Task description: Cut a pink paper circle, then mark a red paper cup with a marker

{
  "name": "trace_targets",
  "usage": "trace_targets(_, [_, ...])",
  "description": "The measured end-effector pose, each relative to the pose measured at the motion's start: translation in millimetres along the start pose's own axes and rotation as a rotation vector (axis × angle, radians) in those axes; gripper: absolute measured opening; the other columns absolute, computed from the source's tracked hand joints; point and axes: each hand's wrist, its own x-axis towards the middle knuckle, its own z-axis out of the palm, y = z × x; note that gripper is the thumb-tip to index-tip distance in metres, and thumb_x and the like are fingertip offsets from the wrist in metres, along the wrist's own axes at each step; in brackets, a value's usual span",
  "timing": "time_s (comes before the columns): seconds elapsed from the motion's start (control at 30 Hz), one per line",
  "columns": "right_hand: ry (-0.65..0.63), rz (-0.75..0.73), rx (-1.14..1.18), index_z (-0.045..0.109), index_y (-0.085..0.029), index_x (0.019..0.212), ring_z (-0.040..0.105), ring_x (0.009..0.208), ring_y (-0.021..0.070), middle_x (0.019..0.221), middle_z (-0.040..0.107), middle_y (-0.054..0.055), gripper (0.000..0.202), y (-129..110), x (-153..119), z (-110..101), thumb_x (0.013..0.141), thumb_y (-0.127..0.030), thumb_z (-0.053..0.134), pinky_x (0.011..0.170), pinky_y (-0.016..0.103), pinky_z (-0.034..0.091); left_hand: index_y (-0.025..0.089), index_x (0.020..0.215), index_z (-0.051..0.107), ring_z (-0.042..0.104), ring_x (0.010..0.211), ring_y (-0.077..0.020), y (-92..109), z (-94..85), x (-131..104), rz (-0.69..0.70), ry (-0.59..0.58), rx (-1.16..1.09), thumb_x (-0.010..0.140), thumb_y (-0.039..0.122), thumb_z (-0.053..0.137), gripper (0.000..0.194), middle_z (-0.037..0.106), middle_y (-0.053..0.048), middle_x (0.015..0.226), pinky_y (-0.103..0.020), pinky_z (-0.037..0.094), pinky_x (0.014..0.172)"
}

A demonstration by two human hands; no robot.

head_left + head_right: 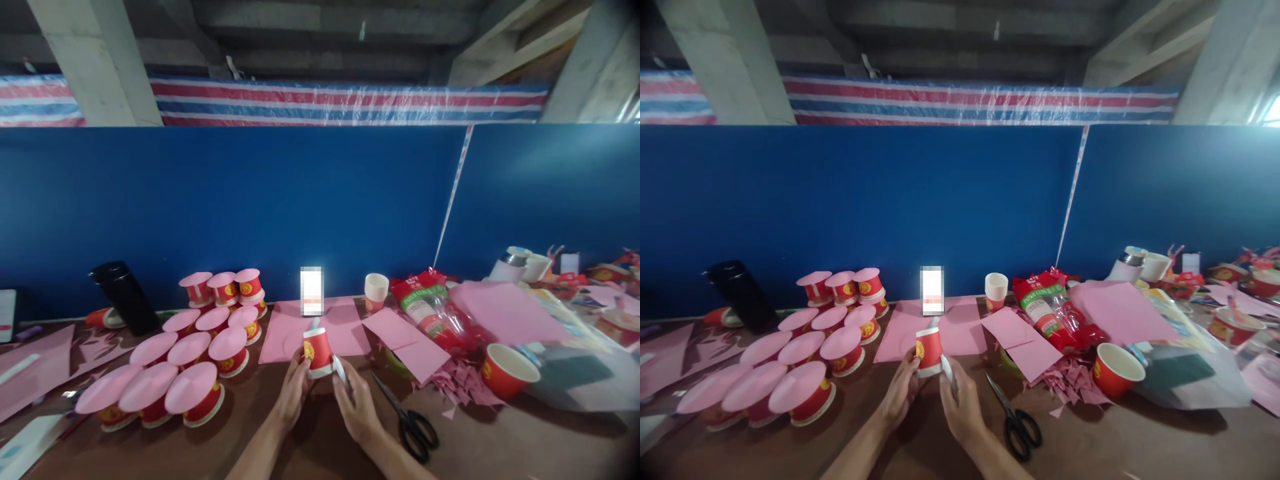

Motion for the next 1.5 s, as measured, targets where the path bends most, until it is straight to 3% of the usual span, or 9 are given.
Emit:
trace_targets(0.13, [-0.054, -0.011, 0.007, 0.051, -0.019, 0.116, 0.058, 0.094, 0.0203, 0.103, 0.062, 0.008, 0.031, -3, 0, 0, 0.086, -0.023, 0.043, 0.084, 0.030, 0.045, 0.021, 0.125, 0.042, 0.051, 0.110, -0.0239, -2, -4.2, 0, 0.022, -0.028, 0.021, 0.080, 0.036, 0.051, 0.049, 0.052, -0.009, 0.124, -0.036, 0.040, 0.093])
trace_targets(0.23, [-0.012, 0.014, 0.005, 0.051, -0.017, 0.115, 0.058, 0.092, 0.0199, 0.102, 0.062, 0.008, 0.031, 0, 2, 0, 0.086, -0.025, 0.045, 0.082, 0.027, 0.046, 0.020, 0.124, 0.045, 0.048, 0.113, -0.0240, -3, -5.0, -1, 0.038, -0.017, -0.007, 0.081, 0.037, 0.047, 0.046, 0.049, -0.009, 0.127, -0.036, 0.040, 0.094])
trace_targets(0.57, [0.018, 0.095, -0.027, 0.053, -0.017, 0.106, 0.057, 0.073, 0.0184, 0.072, 0.060, 0.003, 0.027, 11, 7, -3, 0.089, -0.031, 0.039, 0.066, 0.026, 0.046, 0.023, 0.123, 0.046, 0.051, 0.110, -0.0226, 8, -2.9, 1, 0.016, 0.011, -0.006, 0.075, 0.030, 0.060, 0.051, 0.055, -0.008, 0.121, -0.034, 0.042, 0.091])
trace_targets(0.73, [0.143, 0.105, -0.069, 0.054, -0.017, 0.095, 0.053, 0.064, 0.0149, 0.074, 0.058, 0.003, 0.023, 19, 10, -1, 0.088, -0.030, 0.037, 0.061, 0.024, 0.044, 0.016, 0.122, 0.046, 0.055, 0.104, -0.0249, 8, -1.4, -2, 0.004, -0.069, 0.086, 0.072, 0.029, 0.063, 0.055, 0.058, -0.012, 0.114, -0.036, 0.044, 0.089])
trace_targets(0.9, [0.236, 0.042, -0.097, 0.055, -0.016, 0.086, 0.053, 0.067, 0.0144, 0.075, 0.059, 0.003, 0.018, 16, 7, 0, 0.085, -0.025, 0.041, 0.063, 0.023, 0.042, 0.023, 0.120, 0.043, 0.060, 0.093, -0.0216, 3, -3.7, -3, -0.012, 0.028, 0.160, 0.062, 0.030, 0.072, 0.065, 0.063, -0.006, 0.105, -0.030, 0.050, 0.078])
trace_targets(1.17, [0.130, 0.034, -0.126, 0.054, -0.016, 0.084, 0.043, 0.054, 0.0094, 0.064, 0.052, -0.003, 0.018, 7, 0, 1, 0.081, -0.033, 0.051, 0.051, 0.018, 0.034, 0.015, 0.104, 0.056, 0.062, 0.085, -0.0236, -2, -10.8, 1, 0.071, 0.046, 0.455, 0.061, 0.036, 0.071, 0.050, 0.066, -0.008, 0.092, -0.035, 0.047, 0.080])
trace_targets(1.3, [0.188, 0.078, -0.041, 0.056, -0.015, 0.087, 0.045, 0.058, 0.0105, 0.067, 0.053, -0.002, 0.023, 14, 4, 1, 0.085, -0.034, 0.044, 0.053, 0.019, 0.036, 0.015, 0.106, 0.058, 0.055, 0.102, -0.0264, -5, -13.6, 1, 0.109, -0.037, 0.291, 0.074, 0.043, 0.056, 0.043, 0.062, -0.011, 0.109, -0.038, 0.042, 0.087])
trace_targets(1.4, [0.192, 0.098, -0.032, 0.056, -0.015, 0.084, 0.045, 0.056, 0.0112, 0.064, 0.052, -0.002, 0.026, 19, 7, 0, 0.086, -0.036, 0.041, 0.052, 0.020, 0.036, 0.018, 0.113, 0.055, 0.050, 0.110, -0.0252, -6, -12.3, 0, 0.090, 0.005, 0.214, 0.072, 0.039, 0.060, 0.047, 0.059, -0.009, 0.115, -0.035, 0.038, 0.093])
trace_targets(1.5, [0.160, 0.080, -0.050, 0.057, -0.015, 0.084, 0.047, 0.059, 0.0125, 0.066, 0.053, -0.001, 0.026, 20, 8, -1, 0.087, -0.035, 0.040, 0.055, 0.021, 0.038, 0.024, 0.121, 0.047, 0.053, 0.107, -0.0234, -4, -7.9, -2, 0.042, -0.064, 0.098, 0.074, 0.036, 0.060, 0.051, 0.056, -0.006, 0.119, -0.035, 0.040, 0.090])
